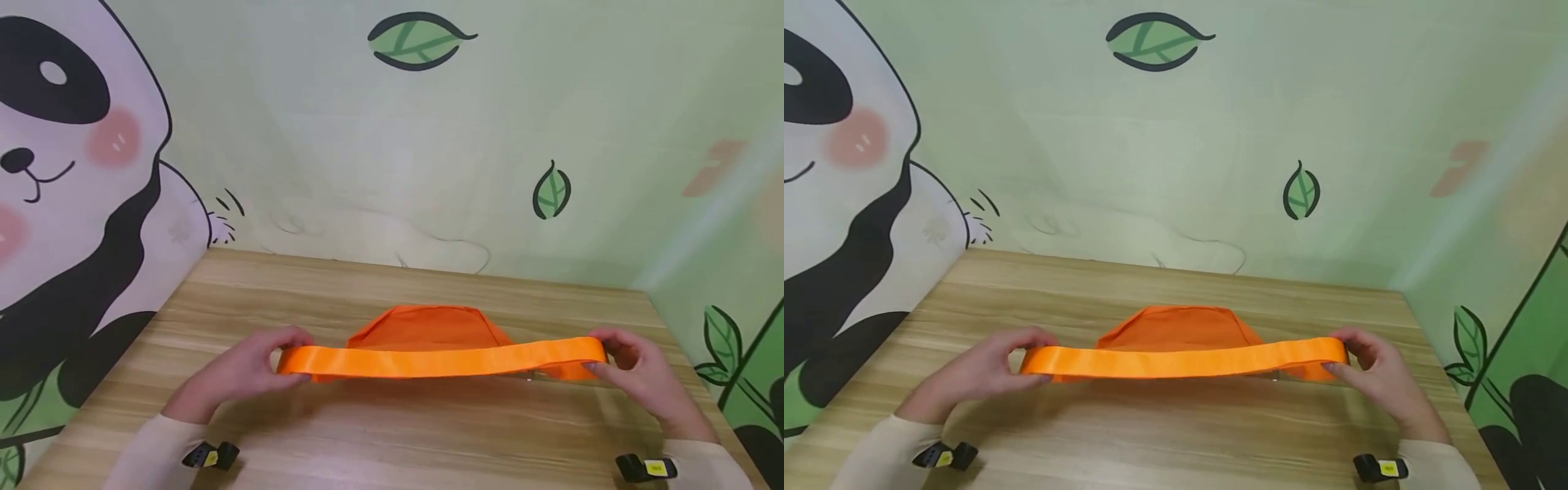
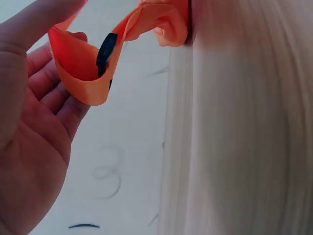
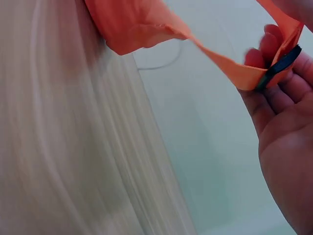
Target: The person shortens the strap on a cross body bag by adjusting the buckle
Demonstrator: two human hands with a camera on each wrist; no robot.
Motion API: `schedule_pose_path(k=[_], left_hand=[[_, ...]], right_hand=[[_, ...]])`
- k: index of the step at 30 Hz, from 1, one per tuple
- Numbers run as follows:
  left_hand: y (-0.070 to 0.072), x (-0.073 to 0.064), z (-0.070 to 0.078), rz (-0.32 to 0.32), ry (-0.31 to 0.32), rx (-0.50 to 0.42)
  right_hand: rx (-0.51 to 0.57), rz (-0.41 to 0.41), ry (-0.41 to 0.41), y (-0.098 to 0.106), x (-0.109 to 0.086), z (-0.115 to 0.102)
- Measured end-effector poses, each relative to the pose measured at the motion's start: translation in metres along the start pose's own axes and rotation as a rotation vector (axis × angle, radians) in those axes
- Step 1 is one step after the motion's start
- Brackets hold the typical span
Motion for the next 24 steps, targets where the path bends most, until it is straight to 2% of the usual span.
schedule_pose_path(k=[3,11,18,24], left_hand=[[0.001,-0.002,-0.005,-0.025,0.019,0.017],[0.004,-0.006,-0.009,-0.005,-0.009,0.047],[0.005,-0.002,-0.008,-0.004,-0.003,0.042],[0.008,0.004,-0.013,0.043,-0.004,0.017]], right_hand=[[-0.025,0.014,-0.008,0.000,0.001,-0.002],[-0.070,-0.036,-0.041,-0.001,0.000,0.000],[-0.090,-0.070,-0.015,-0.004,0.001,-0.007],[-0.225,-0.100,-0.003,-0.007,0.008,-0.018]])
Point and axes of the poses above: each hand's wrist, its own x-axis towards the middle knuckle, its own y-axis out of the back of the hand, z = x × y, the point moved 5 cm from there along x, towards the middle knuckle, and after that the axes turned 12 degrees about x, right-handed, at the moved point
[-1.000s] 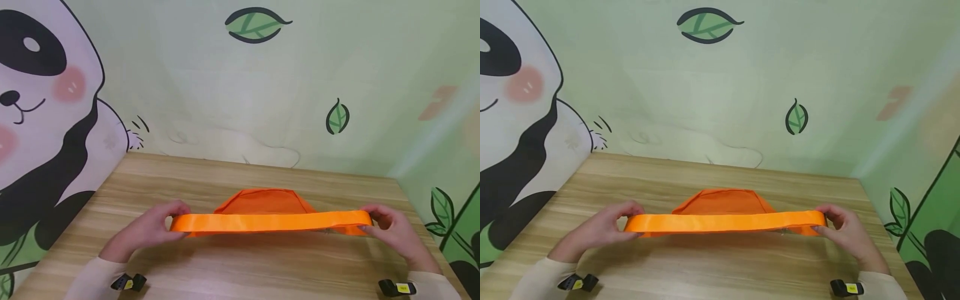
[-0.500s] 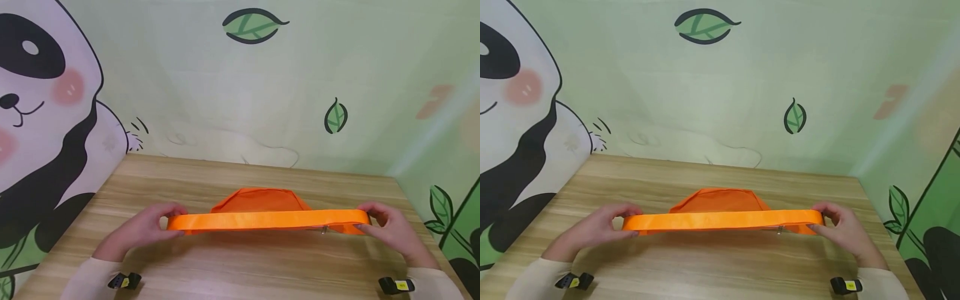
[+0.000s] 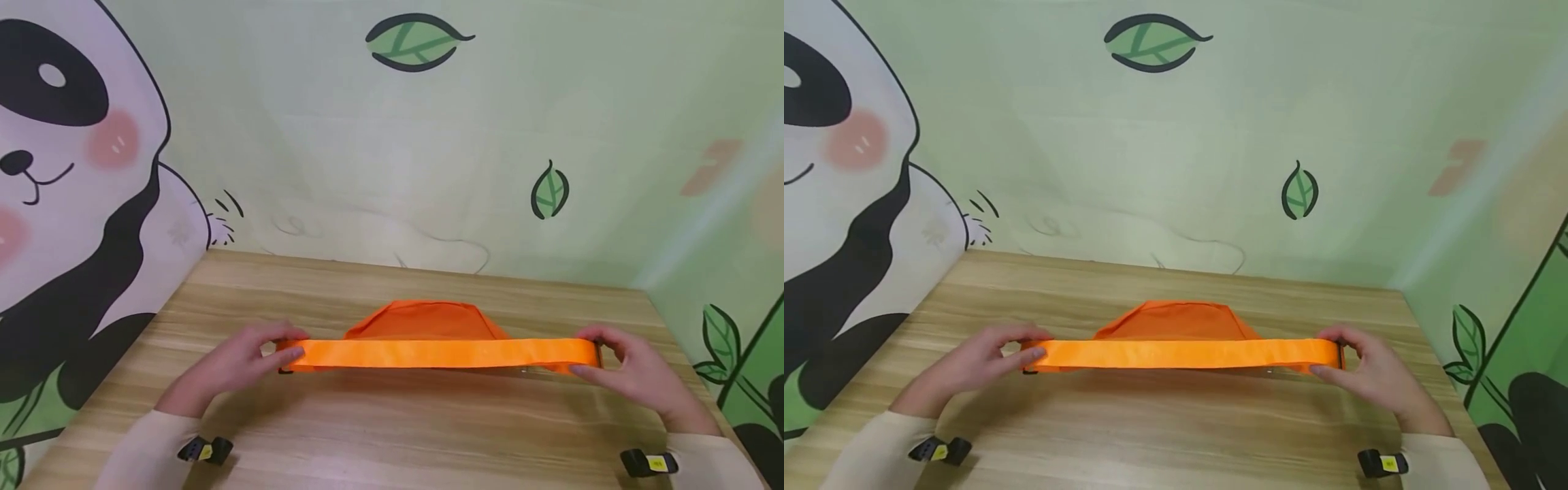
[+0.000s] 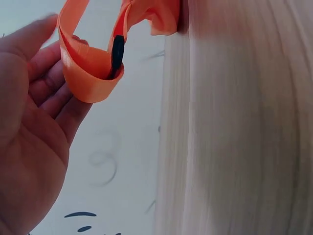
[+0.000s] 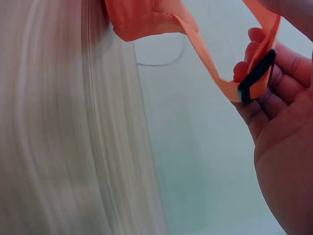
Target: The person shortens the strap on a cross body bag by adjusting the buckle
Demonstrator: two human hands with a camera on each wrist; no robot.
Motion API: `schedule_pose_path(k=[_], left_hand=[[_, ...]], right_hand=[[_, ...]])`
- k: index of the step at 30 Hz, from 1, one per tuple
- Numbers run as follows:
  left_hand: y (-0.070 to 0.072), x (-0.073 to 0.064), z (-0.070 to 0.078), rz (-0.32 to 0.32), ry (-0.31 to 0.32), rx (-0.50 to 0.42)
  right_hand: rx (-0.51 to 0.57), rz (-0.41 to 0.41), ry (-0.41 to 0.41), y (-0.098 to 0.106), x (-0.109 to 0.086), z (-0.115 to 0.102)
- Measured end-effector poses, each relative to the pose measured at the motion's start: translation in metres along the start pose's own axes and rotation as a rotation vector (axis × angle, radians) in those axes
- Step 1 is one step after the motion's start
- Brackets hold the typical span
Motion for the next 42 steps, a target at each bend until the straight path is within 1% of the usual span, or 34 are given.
schedule_pose_path(k=[2,4,10,14,22,27,30,34,36,39,42], left_hand=[[0.001,0.002,-0.001,0.019,-0.011,0.004],[0.002,0.003,-0.002,0.032,-0.007,0.000],[0.004,0.006,-0.005,0.049,-0.005,-0.014],[0.003,0.007,-0.008,0.051,-0.009,-0.001],[-0.001,0.008,-0.009,0.080,-0.081,0.067],[-0.002,0.007,-0.008,0.077,-0.129,0.091],[-0.004,0.006,-0.010,0.057,-0.146,0.093],[-0.006,0.004,-0.012,0.020,-0.146,0.093],[-0.007,0.003,-0.013,0.001,-0.146,0.084],[-0.008,0.003,-0.012,-0.023,-0.147,0.084],[-0.010,0.003,-0.011,-0.040,-0.154,0.108]], right_hand=[[-0.042,-0.013,0.010,-0.001,0.001,-0.002],[-0.058,-0.025,0.035,-0.002,0.002,-0.004],[-0.027,-0.030,0.151,-0.008,0.006,-0.004],[-0.045,-0.033,0.204,-0.014,0.010,-0.001],[-0.152,-0.045,0.301,-0.023,0.015,0.001],[-0.186,-0.083,0.334,-0.029,0.015,0.001],[-0.176,-0.116,0.326,-0.033,0.014,0.003],[-0.165,-0.149,0.298,-0.038,0.013,0.006],[-0.174,-0.163,0.300,-0.040,0.012,0.006],[-0.199,-0.191,0.278,-0.044,0.011,0.007],[-0.222,-0.233,0.211,-0.047,0.011,0.009]])
Point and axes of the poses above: each hand's wrist, its own x-axis towards the middle knuckle, its own y-axis out of the back of the hand, z = x × y, the point moved 5 cm from there along x, towards the middle knuckle, and after that the axes turned 12 degrees about x, right-handed, at the moved point
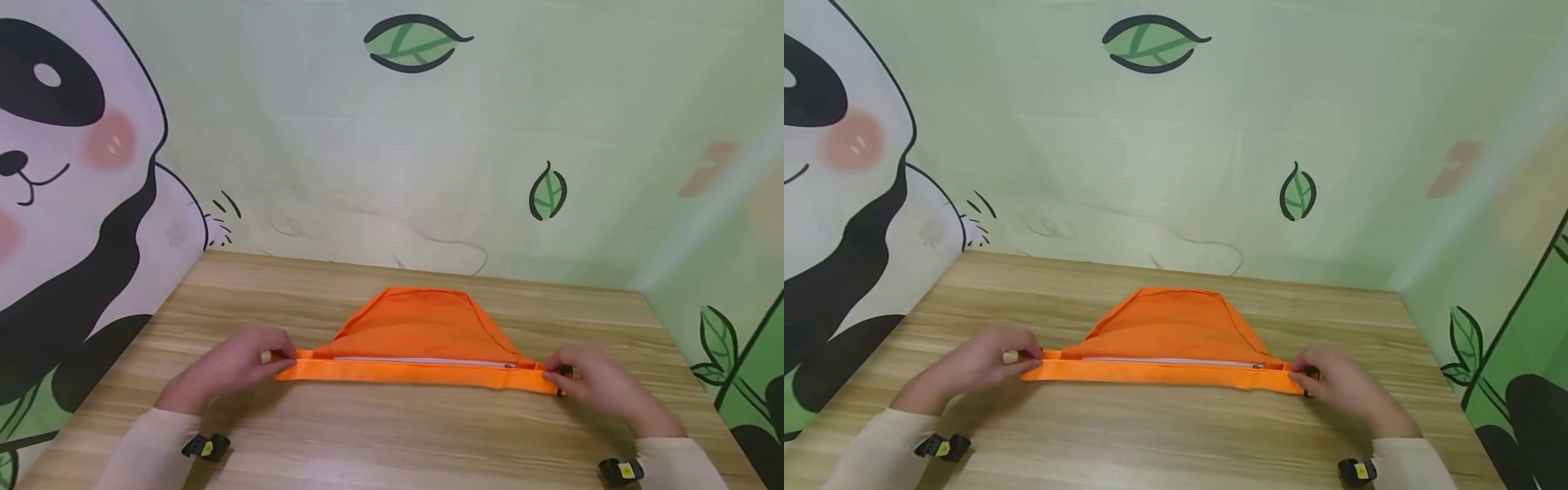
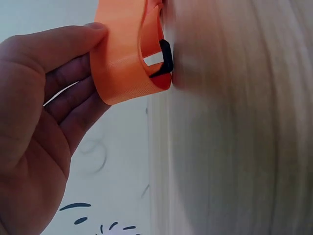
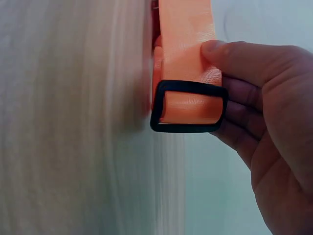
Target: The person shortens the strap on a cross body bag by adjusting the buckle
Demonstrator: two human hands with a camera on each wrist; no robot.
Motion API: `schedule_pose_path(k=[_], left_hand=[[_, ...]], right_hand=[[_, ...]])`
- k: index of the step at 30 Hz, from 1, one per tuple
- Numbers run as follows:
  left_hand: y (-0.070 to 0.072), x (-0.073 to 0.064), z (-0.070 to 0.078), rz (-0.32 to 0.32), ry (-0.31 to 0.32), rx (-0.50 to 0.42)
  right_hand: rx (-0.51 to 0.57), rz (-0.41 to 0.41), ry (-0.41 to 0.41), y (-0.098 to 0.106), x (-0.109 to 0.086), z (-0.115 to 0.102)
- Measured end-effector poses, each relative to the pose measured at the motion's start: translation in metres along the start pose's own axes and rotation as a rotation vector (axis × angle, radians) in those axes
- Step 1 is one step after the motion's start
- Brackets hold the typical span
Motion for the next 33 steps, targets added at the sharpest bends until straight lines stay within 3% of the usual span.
schedule_pose_path(k=[4,9,15,22,28,33], left_hand=[[-0.002,0.001,0.002,-0.003,-0.045,0.058],[-0.005,0.001,0.003,0.005,-0.109,0.098],[-0.007,0.001,0.003,-0.043,-0.081,0.117],[-0.006,0.001,0.006,-0.048,-0.074,0.141],[-0.003,0.000,0.008,-0.065,-0.037,0.150],[0.002,0.002,0.011,-0.039,0.000,0.041]], right_hand=[[-0.021,-0.056,-0.070,-0.004,0.002,-0.001],[-0.043,-0.078,-0.093,-0.008,0.004,-0.004],[-0.048,-0.102,-0.155,-0.016,0.005,-0.001],[-0.059,-0.108,-0.190,-0.018,0.006,-0.002],[0.003,-0.088,-0.159,-0.012,0.003,-0.007],[0.048,0.020,-0.096,-0.002,-0.001,-0.014]])
Point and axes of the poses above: each hand's wrist, its own x-axis towards the middle knuckle, its own y-axis out of the back of the hand, z = x × y, the point moved 5 cm from there along x, towards the middle knuckle, and after that the axes turned 12 degrees about x, right-handed, at the moved point
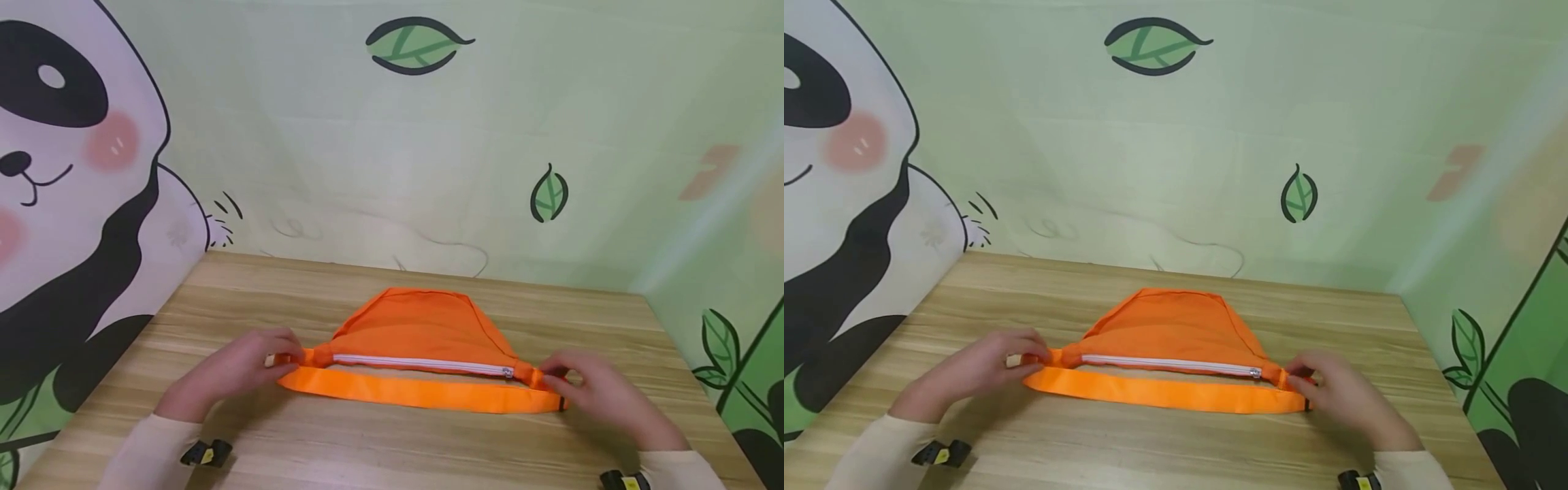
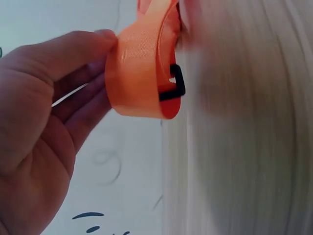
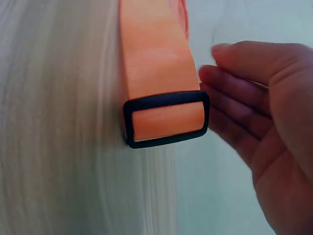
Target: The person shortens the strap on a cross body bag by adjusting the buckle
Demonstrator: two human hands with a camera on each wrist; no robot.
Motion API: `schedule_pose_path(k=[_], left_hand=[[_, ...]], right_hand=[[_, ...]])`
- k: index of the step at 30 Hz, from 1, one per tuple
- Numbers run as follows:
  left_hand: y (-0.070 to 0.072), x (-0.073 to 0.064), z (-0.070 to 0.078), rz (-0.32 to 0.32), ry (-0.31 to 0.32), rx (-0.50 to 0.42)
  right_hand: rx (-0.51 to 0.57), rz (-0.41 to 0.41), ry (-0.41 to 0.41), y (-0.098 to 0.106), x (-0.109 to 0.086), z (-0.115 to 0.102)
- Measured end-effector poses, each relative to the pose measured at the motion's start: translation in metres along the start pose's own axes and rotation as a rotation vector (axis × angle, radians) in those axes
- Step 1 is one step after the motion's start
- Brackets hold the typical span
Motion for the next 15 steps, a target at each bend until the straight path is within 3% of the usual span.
schedule_pose_path(k=[5,11,15], left_hand=[[0.004,0.003,0.005,0.099,0.007,-0.038],[0.009,0.008,0.009,0.191,0.114,0.044],[0.015,0.014,0.014,0.269,0.144,0.112]], right_hand=[[-0.051,0.154,0.083,0.009,-0.001,-0.013],[-0.089,0.308,0.162,0.017,0.004,-0.026],[-0.106,0.396,0.205,0.022,0.010,-0.034]])
Point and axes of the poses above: each hand's wrist, its own x-axis towards the middle knuckle, its own y-axis out of the back of the hand, z = x × y, the point moved 5 cm from there along x, towards the middle knuckle, and after that the axes turned 12 degrees about x, right-handed, at the moved point
